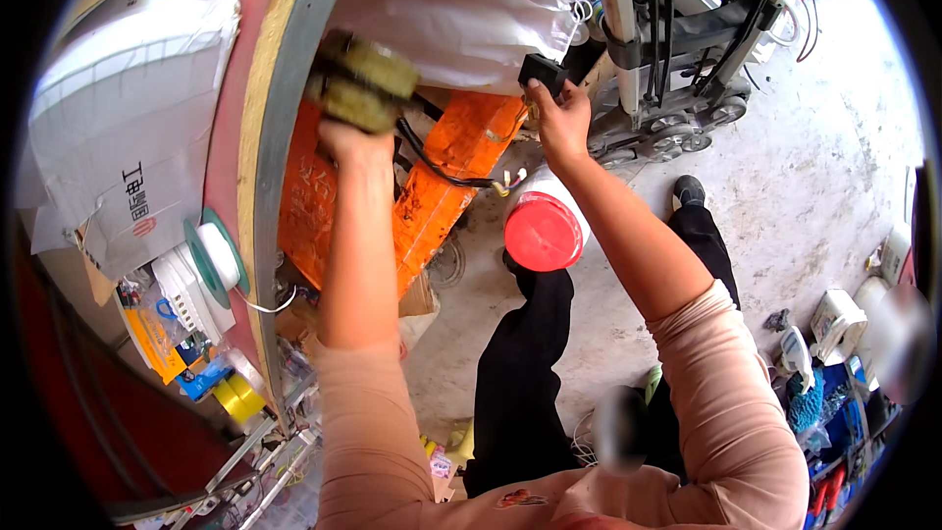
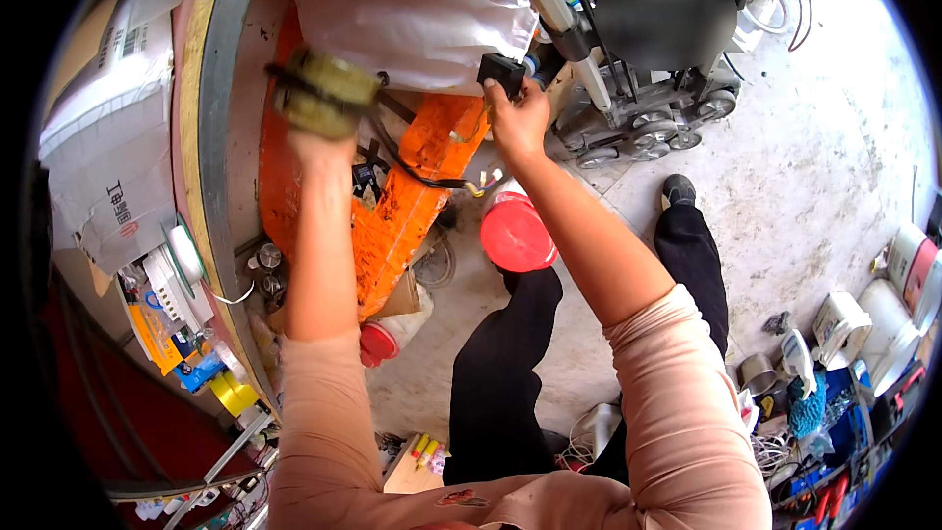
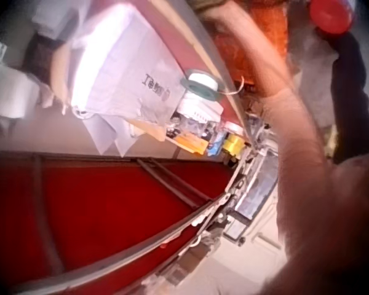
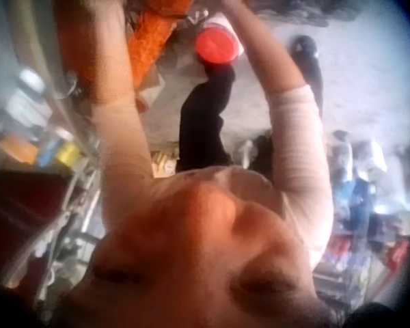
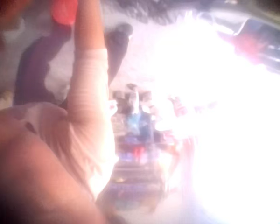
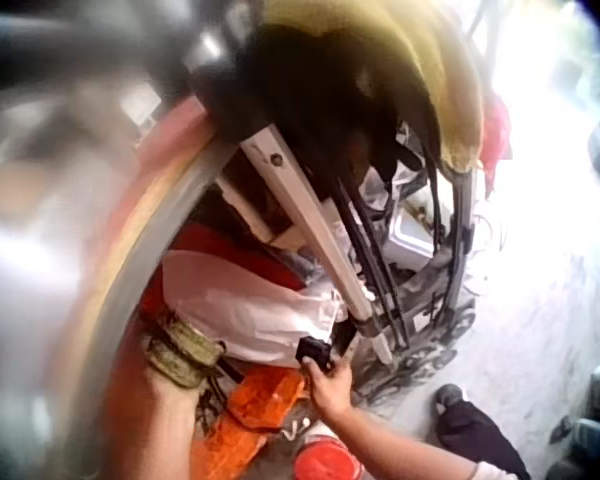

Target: The person walks through a cluttered workshop and retrieves a motor and a small electronic component. They return to an outdoor area where a disassembled appliance sits on the ground. The person puts on gloves and uses a screwdriver to scrape the surface of a metal panel. They then lift the appliance's main housing, inspect the interior, and place it back down.

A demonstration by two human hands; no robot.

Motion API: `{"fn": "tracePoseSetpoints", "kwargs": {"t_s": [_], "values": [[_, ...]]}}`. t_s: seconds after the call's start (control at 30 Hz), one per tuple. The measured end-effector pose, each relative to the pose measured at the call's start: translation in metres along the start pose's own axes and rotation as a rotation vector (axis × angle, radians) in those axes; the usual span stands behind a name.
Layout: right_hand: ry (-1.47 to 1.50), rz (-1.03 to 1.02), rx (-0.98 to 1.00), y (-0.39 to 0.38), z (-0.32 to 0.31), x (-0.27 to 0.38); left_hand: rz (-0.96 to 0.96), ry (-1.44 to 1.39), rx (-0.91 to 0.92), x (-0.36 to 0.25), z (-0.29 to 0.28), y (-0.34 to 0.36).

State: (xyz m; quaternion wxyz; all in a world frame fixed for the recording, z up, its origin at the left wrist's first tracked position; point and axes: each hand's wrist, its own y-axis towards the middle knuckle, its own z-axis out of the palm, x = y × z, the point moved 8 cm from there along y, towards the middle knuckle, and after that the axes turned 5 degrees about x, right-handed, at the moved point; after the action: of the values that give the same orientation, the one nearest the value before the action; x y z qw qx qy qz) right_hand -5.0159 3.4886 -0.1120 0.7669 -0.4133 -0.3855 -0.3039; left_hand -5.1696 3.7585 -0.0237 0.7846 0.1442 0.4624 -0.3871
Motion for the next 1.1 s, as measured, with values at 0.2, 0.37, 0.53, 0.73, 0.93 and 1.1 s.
{"fn": "tracePoseSetpoints", "kwargs": {"t_s": [0.2,0.37,0.53,0.73,0.93,1.1], "values": [[0.027,0.023,0.019,-0.01,0.009,-0.001,-0.05,0.219,-0.78,0.034,-0.075,0.094],[-0.005,0.032,0.005,-0.002,-0.014,0.0,-0.301,0.905,-0.664,0.062,0.014,0.126],[-0.133,-0.097,0.088,-0.016,-0.003,0.055,0.066,1.243,-0.419,-0.022,0.019,0.06],[-0.51,-0.193,0.305,0.076,0.091,0.053,0.001,1.125,-0.747,-0.065,-0.13,-0.158],[-1.011,-0.328,0.013,0.132,0.065,0.038,-0.429,1.19,-0.608,-0.015,-0.138,-0.194],[-1.029,-0.543,0.061,0.082,0.051,0.07,-0.562,1.632,-0.527,0.025,-0.1,-0.145]]}}
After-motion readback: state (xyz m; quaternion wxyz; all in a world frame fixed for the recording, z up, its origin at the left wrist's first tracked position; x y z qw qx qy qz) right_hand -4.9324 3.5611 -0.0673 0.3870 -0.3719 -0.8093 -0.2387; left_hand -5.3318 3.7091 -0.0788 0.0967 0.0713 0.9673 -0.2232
